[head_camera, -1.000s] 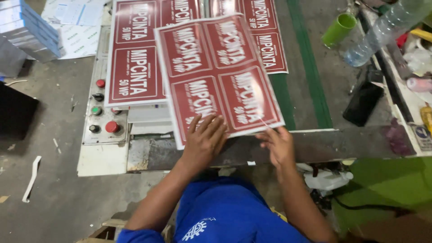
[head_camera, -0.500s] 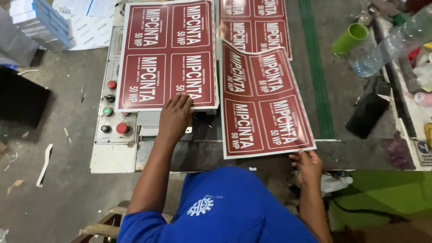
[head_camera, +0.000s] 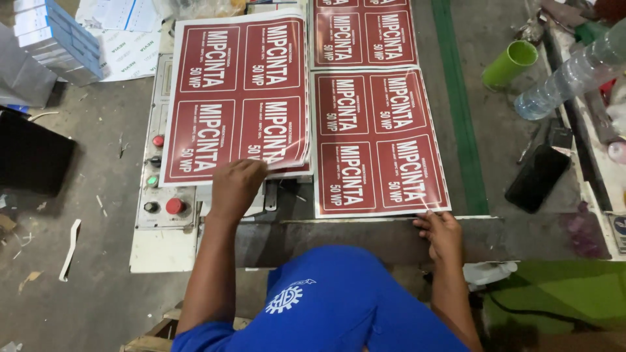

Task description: The recorder is sorting and stacking printed adhesive labels at a workstation.

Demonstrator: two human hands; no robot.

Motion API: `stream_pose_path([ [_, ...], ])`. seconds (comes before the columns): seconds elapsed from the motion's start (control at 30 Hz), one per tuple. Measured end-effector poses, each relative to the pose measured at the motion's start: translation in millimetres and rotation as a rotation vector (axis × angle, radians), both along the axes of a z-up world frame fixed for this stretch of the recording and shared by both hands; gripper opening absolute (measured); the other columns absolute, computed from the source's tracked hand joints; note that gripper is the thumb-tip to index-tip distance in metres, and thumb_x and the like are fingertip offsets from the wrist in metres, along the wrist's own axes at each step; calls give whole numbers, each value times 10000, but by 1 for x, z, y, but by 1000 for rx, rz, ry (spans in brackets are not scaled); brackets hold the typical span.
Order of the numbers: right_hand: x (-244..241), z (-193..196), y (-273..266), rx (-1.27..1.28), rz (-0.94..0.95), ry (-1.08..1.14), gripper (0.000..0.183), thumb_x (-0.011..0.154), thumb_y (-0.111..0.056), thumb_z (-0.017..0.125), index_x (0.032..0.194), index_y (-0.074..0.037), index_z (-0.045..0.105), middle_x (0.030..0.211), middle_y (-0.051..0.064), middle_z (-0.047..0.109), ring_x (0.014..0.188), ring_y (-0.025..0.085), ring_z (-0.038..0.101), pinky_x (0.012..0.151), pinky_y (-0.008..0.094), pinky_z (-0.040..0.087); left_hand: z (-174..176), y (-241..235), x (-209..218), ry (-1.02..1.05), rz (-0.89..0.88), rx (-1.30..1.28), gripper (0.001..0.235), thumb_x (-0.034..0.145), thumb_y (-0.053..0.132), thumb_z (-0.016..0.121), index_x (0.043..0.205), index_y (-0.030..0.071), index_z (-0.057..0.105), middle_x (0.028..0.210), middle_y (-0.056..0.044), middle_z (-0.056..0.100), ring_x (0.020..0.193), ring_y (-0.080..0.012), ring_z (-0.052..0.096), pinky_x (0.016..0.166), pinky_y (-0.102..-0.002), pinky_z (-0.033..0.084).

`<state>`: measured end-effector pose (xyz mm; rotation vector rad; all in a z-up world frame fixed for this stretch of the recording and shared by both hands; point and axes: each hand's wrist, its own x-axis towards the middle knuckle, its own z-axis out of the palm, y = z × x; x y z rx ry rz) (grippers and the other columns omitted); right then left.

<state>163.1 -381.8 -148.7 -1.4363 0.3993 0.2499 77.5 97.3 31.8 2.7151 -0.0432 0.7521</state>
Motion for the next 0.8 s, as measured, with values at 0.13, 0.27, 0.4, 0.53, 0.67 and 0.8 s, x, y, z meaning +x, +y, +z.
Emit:
stream_pose_path([
  [0.13, 29, -13, 5, 0, 37, -6, 201, 1031, -172, 621, 1148, -9, 640, 999, 121, 759, 778, 182, 729, 561, 264, 496, 12, 2, -3, 96, -77, -58, 183, 878, 176, 764, 1032, 78, 780, 994, -111, 784, 882, -305, 743, 755, -425, 582],
  [0.27, 58, -17, 16, 1, 70, 27, 206, 1014, -178, 621, 1154, -29, 644, 1020, 116, 767, 775, 171, 721, 563, 270, 504, 10, 4, -6, 162, -28, -85, 162, 921, 145, 734, 1061, 82, 786, 1027, -125, 780, 887, -324, 737, 765, -443, 578],
  [0.4, 95, -30, 19, 68, 125, 40, 230, 1026, -214, 586, 1171, -36, 608, 1037, 117, 767, 767, 168, 737, 559, 280, 515, 14, -4, -5, 140, 110, -158, 113, 960, 138, 723, 1043, 95, 786, 1001, -116, 784, 806, -269, 757, 703, -395, 597],
  [0.53, 90, -11, 25, -50, 71, 89, 290, 1037, -254, 605, 1237, -49, 643, 1052, 134, 763, 777, 165, 727, 564, 278, 511, 14, 2, -1, -101, 205, -169, 111, 976, 133, 743, 1057, 67, 782, 998, -139, 788, 778, -259, 749, 649, -380, 594],
  [0.67, 61, 18, 59, -111, 174, 7, 325, 1013, -230, 598, 1292, -78, 665, 1070, 130, 775, 775, 171, 723, 555, 263, 524, 13, -16, 5, -348, 108, -28, 92, 1014, 120, 743, 1081, 58, 758, 1044, -133, 768, 909, -253, 767, 711, -346, 625],
  [0.8, 39, 40, 120, -19, 498, -138, 354, 980, -206, 629, 1308, -76, 659, 1121, 133, 776, 790, 150, 725, 567, 280, 531, 7, -63, 11, -251, -121, -79, 236, 905, 108, 736, 1121, 13, 725, 1129, -168, 718, 968, -316, 708, 810, -443, 577],
])
